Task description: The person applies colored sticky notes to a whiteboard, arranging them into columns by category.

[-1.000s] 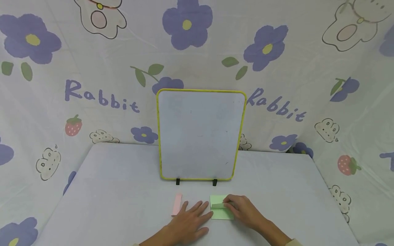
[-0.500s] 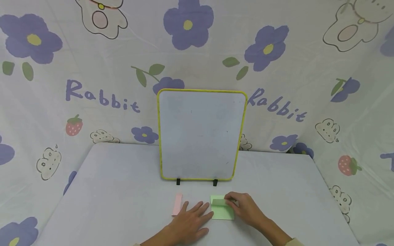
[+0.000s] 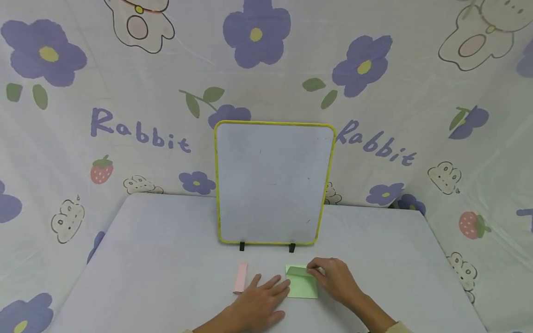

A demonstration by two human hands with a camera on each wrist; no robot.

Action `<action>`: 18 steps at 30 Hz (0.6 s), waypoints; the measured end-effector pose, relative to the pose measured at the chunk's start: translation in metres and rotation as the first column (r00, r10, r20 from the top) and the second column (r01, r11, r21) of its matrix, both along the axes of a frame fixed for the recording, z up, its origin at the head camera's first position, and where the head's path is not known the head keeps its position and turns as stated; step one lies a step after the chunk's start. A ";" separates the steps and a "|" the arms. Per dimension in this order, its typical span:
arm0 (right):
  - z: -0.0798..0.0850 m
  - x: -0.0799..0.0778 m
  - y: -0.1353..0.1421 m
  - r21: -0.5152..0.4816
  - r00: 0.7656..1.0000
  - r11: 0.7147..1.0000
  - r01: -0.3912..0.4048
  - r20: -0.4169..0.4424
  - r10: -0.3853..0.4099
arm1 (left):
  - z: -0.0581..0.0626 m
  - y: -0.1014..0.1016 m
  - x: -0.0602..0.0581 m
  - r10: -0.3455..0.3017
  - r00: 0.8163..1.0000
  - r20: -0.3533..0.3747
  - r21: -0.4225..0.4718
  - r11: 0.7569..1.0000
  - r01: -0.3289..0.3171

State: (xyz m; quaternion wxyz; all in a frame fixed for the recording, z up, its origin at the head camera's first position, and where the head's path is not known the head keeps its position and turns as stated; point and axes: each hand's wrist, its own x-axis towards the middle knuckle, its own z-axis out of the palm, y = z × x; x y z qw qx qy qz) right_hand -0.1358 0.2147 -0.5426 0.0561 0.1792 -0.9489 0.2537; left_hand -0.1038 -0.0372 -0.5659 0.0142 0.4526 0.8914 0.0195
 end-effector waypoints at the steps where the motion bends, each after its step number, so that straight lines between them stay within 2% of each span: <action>1: 0.000 0.000 0.000 0.005 1.000 1.000 0.000 -0.001 0.000 | 0.001 0.000 0.000 -0.007 1.000 0.002 0.002 1.000 0.007; 10: 0.002 -0.003 -0.001 0.075 0.996 0.995 0.057 -0.071 -0.052 | 0.001 0.001 -0.005 -0.032 0.998 0.051 0.025 0.999 0.030; 18: 0.005 -0.007 0.005 0.064 0.988 0.997 0.043 -0.152 -0.033 | 0.000 0.001 -0.007 -0.025 0.995 0.094 0.019 1.000 0.023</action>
